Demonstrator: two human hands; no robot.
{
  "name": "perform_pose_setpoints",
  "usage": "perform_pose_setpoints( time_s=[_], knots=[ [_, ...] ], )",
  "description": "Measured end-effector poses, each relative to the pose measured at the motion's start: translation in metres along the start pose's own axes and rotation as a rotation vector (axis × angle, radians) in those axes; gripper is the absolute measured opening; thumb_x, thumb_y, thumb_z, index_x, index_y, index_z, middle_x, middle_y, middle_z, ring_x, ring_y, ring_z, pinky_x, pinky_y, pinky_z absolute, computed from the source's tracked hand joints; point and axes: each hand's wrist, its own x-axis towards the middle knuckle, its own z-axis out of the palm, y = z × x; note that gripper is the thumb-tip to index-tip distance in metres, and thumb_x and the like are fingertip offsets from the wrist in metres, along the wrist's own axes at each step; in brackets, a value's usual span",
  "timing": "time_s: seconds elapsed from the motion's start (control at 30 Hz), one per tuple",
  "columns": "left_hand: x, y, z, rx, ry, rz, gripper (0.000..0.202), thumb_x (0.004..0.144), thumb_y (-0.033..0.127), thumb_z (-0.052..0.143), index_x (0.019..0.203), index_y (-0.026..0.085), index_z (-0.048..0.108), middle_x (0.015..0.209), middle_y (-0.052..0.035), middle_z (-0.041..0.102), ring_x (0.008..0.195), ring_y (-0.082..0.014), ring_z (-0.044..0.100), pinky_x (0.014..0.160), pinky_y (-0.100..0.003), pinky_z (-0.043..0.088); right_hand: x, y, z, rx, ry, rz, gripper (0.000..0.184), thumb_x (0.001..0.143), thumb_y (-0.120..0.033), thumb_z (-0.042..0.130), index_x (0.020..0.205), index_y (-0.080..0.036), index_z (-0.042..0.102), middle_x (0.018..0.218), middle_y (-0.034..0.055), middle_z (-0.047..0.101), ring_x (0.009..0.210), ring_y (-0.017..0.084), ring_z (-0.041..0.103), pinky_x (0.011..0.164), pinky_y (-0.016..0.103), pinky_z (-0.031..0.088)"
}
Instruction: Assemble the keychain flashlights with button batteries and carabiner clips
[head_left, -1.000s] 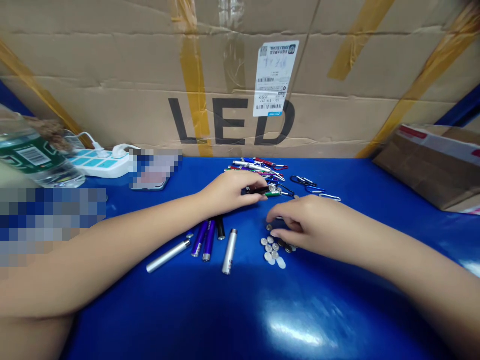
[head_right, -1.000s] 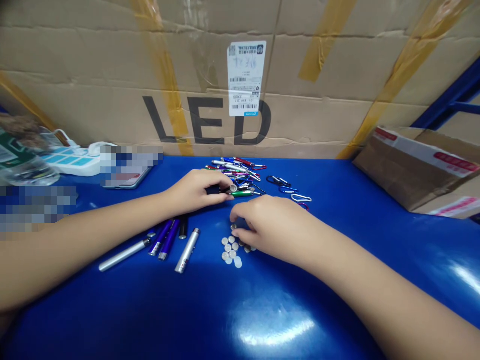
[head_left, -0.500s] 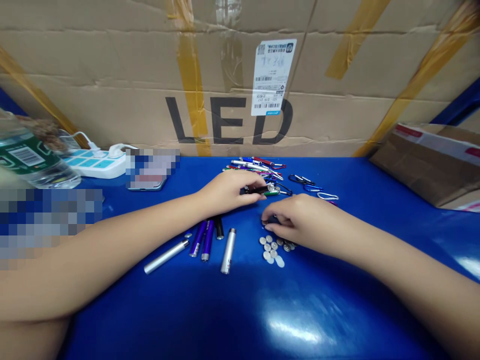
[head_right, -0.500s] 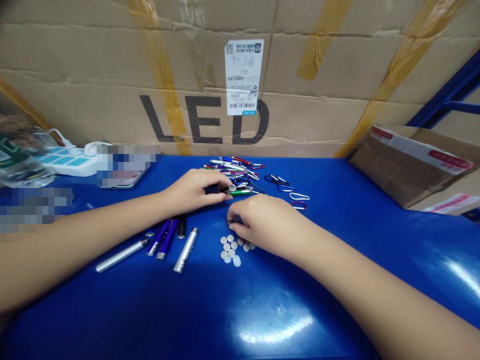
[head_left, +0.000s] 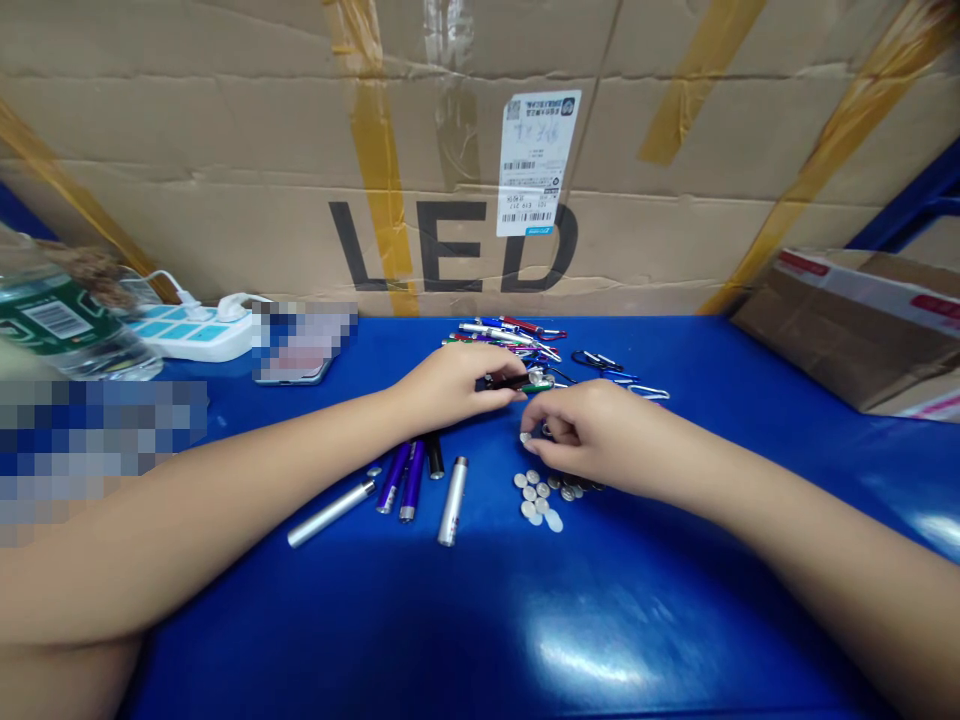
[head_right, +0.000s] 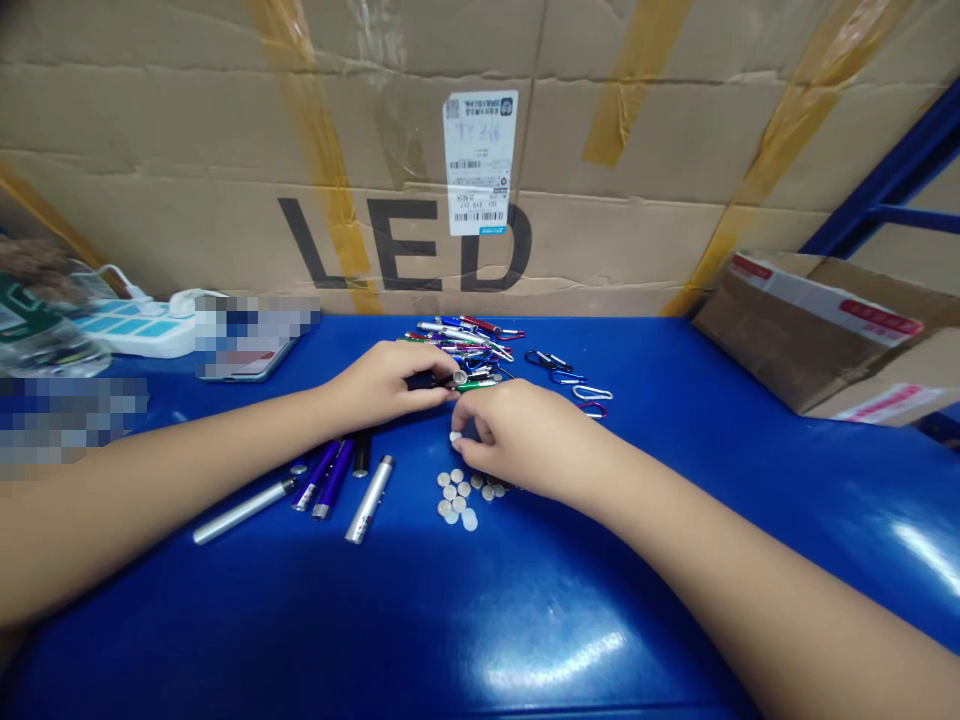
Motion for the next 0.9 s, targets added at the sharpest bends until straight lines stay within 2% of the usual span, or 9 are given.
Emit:
perform_pose_setpoints(
  time_s=[0.17, 0.23, 0.67, 0.9],
  knots=[
    [0.0, 0.0, 0.0, -0.027, -0.002, 0.019, 0.01, 0.083, 0.023, 0.062, 0.091, 0.017, 0.064, 0.087, -0.0012, 0.069, 0.082, -0.0152, 0.063, 0.072, -0.025, 0.044, -0.005, 0.002, -0.011, -0.045, 0.333, -0.016, 0.013, 0.082, -0.028, 0.056, 0.087, -0.02, 0.065, 0.051, -0.0064, 0.048, 0.047, 0.009, 0.044, 0.049, 0.021, 0.03],
    [0.0, 0.0, 0.0, -0.03, -0.001, 0.023, 0.009, 0.083, 0.022, 0.061, 0.091, 0.018, 0.064, 0.088, -0.001, 0.07, 0.083, -0.0152, 0.063, 0.073, -0.025, 0.045, -0.005, 0.003, -0.012, -0.074, 0.407, -0.026, 0.014, 0.084, -0.029, 0.055, 0.089, -0.02, 0.064, 0.051, -0.0068, 0.046, 0.046, 0.009, 0.042, 0.049, 0.022, 0.03],
    [0.0, 0.0, 0.0, -0.015, -0.002, 0.022, 0.008, 0.083, 0.023, 0.062, 0.09, 0.018, 0.064, 0.089, -0.0006, 0.07, 0.083, -0.015, 0.063, 0.073, -0.025, 0.044, -0.002, 0.008, -0.009, -0.118, 0.413, -0.032, 0.015, 0.085, -0.028, 0.056, 0.096, -0.021, 0.063, 0.053, -0.0068, 0.048, 0.047, 0.009, 0.044, 0.049, 0.022, 0.03],
    [0.0, 0.001, -0.001, -0.034, -0.008, 0.018, 0.009, 0.084, 0.023, 0.062, 0.091, 0.019, 0.065, 0.091, -0.0007, 0.071, 0.086, -0.0153, 0.064, 0.077, -0.026, 0.045, -0.005, 0.008, -0.011, -0.177, 0.352, -0.064, 0.02, 0.085, -0.025, 0.055, 0.102, -0.024, 0.066, 0.062, -0.0039, 0.059, 0.053, 0.01, 0.05, 0.053, 0.021, 0.033]
  ],
)
